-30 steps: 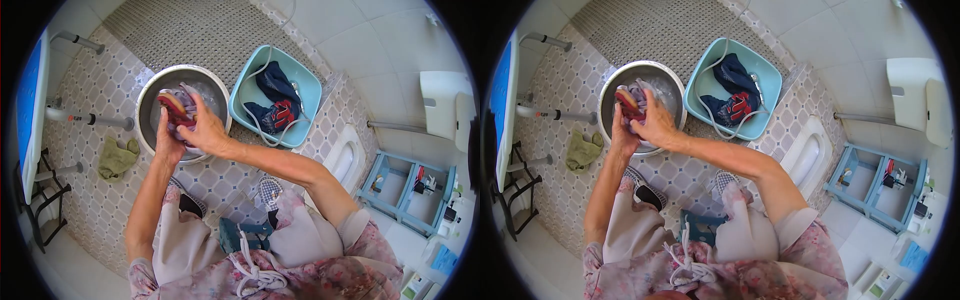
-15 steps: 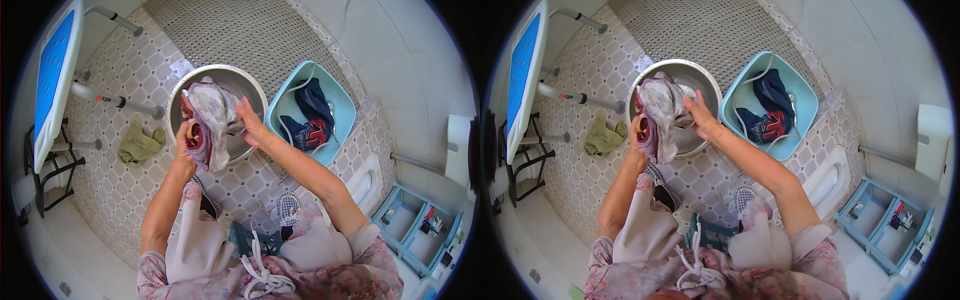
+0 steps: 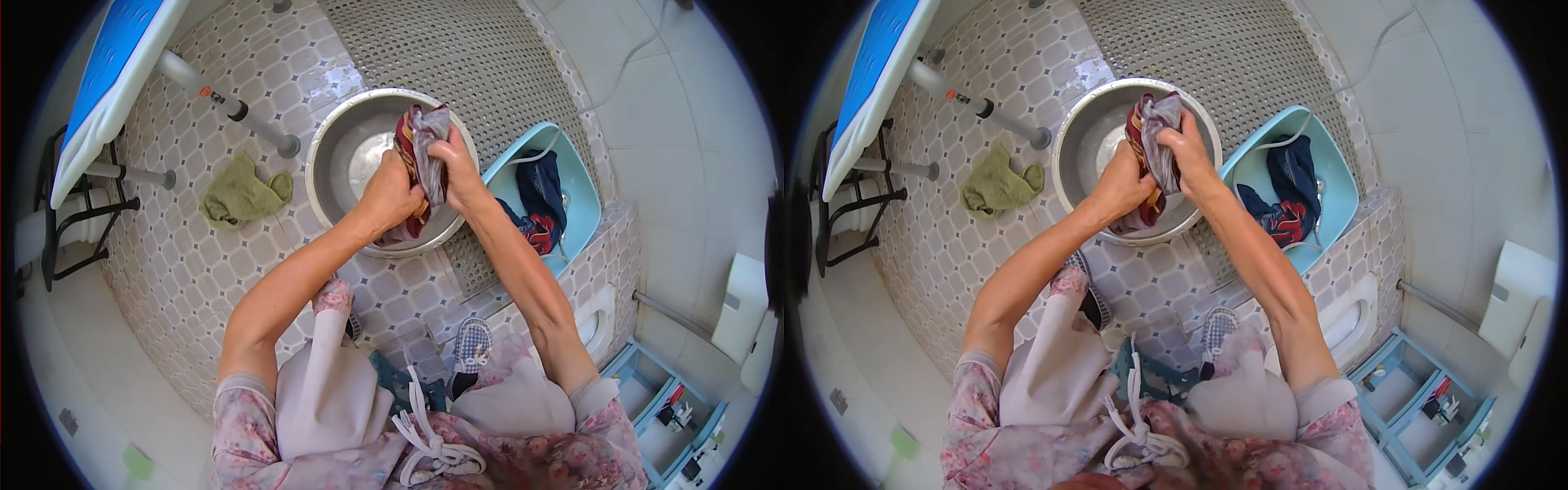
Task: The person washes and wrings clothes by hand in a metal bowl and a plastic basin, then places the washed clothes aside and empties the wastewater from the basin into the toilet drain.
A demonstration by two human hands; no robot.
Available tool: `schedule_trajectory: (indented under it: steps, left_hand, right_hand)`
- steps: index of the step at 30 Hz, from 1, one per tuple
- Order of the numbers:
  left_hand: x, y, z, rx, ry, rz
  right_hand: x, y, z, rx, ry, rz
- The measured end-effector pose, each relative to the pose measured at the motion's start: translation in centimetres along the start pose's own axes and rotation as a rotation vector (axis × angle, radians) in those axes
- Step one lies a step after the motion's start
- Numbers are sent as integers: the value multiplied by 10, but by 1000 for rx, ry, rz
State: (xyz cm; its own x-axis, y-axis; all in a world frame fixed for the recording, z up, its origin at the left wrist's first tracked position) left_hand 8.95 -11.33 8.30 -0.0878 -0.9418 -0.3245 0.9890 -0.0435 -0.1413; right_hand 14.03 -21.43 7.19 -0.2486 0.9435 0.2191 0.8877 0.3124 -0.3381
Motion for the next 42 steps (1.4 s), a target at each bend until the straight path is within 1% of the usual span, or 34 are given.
schedule_trajectory:
  steps: [1,2,3,4,5,6,8,9,10,11,12,13,16,17,18,20,21,24,25,28,29,32,33,35,36,37,38,39,40,41,42]
  left_hand:
    - [-3,-1,13,64,89,3]
    - [-2,-4,20,75,138,0]
    - [-1,-6,27,89,191,-1]
    - [2,-8,33,105,246,0]
    - [8,-10,41,136,382,40]
    - [12,-9,41,130,410,16]
    - [17,-8,41,117,464,-29]
    - [15,-9,42,155,382,-41]
    - [8,-11,47,222,258,-6]
    - [2,-14,50,286,129,25]
    - [-5,-16,53,351,-3,58]
    - [-12,-16,35,257,-157,48]
    - [-26,-7,-22,-120,-624,121]
    - [-20,-15,-22,-334,-852,198]
    - [-6,-18,-22,-445,-1096,88]
    - [20,-28,-13,-672,-1574,-155]
    - [23,-24,-6,-593,-1708,-165]
    - [24,-13,-14,-538,-1745,-59]
    - [21,-13,-18,-527,-1718,-20]
    - [5,-17,-26,-466,-1655,126]
    - [-1,-20,-25,-474,-1671,181]
    - [-24,-23,-16,-313,-1456,387]
    - [-28,-26,-6,-264,-1394,414]
    - [-39,-32,16,-164,-1264,464]
    - [-46,-35,27,-96,-1113,460]
    - [-51,-38,39,-29,-962,452]
    - [-56,-39,50,37,-811,443]
    - [-64,-42,65,180,-620,481]
    - [-69,-41,77,312,-543,484]
    - [-73,-40,88,440,-464,485]
    - [-72,-43,97,521,-407,451]
  right_hand:
    - [6,-8,-12,6,24,-75]
    - [13,-16,-21,14,50,-146]
    - [13,-17,-25,55,107,-134]
    - [8,-14,-23,78,-22,-107]
    - [2,-10,-19,101,-148,-78]
    - [-4,-5,-14,125,-272,-47]
    - [-13,3,-12,67,-212,38]
    - [-15,4,-16,30,-183,67]
    - [-19,4,-19,-3,-151,101]
    - [-26,3,-25,-36,-164,157]
    - [-28,0,-35,-97,-207,150]
    - [-29,-3,-45,-162,-253,143]
    - [-16,-35,-89,-334,-429,148]
    - [-10,-46,-94,-362,-465,148]
    - [-5,-52,-98,-395,-501,142]
    - [19,-72,-125,-800,-638,44]
    - [32,-87,-132,-1004,-700,-7]
    - [48,-109,-125,-1065,-616,-160]
    - [45,-111,-123,-1070,-695,-101]
    - [13,-87,-85,-366,-114,-8]
    - [9,-82,-70,-205,-79,-45]
    - [0,-74,-49,92,348,-103]
    - [0,-72,-55,96,325,-122]
    - [-8,-64,-56,146,388,-104]
    - [-9,-60,-56,171,424,-94]
    - [-12,-55,-53,222,409,-47]
    - [-11,-53,-52,228,379,-44]
    - [-10,-51,-50,233,350,-43]
    - [-9,-49,-47,240,320,-43]
    - [-4,-49,-39,280,398,-63]
    - [-1,-47,-33,289,409,-86]
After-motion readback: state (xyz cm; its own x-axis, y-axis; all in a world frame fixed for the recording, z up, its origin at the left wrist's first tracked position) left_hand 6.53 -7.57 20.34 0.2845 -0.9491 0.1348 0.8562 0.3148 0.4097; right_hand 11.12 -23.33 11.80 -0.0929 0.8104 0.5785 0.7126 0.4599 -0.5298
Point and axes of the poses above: each hand's wrist, its own y-axis towards the middle knuckle, its own x-axis out of the palm, z = x × y, the point moved 9 cm from there along y, towards the middle knuckle, and after that the axes turned 9 degrees about -y, right-handed, at the moved point
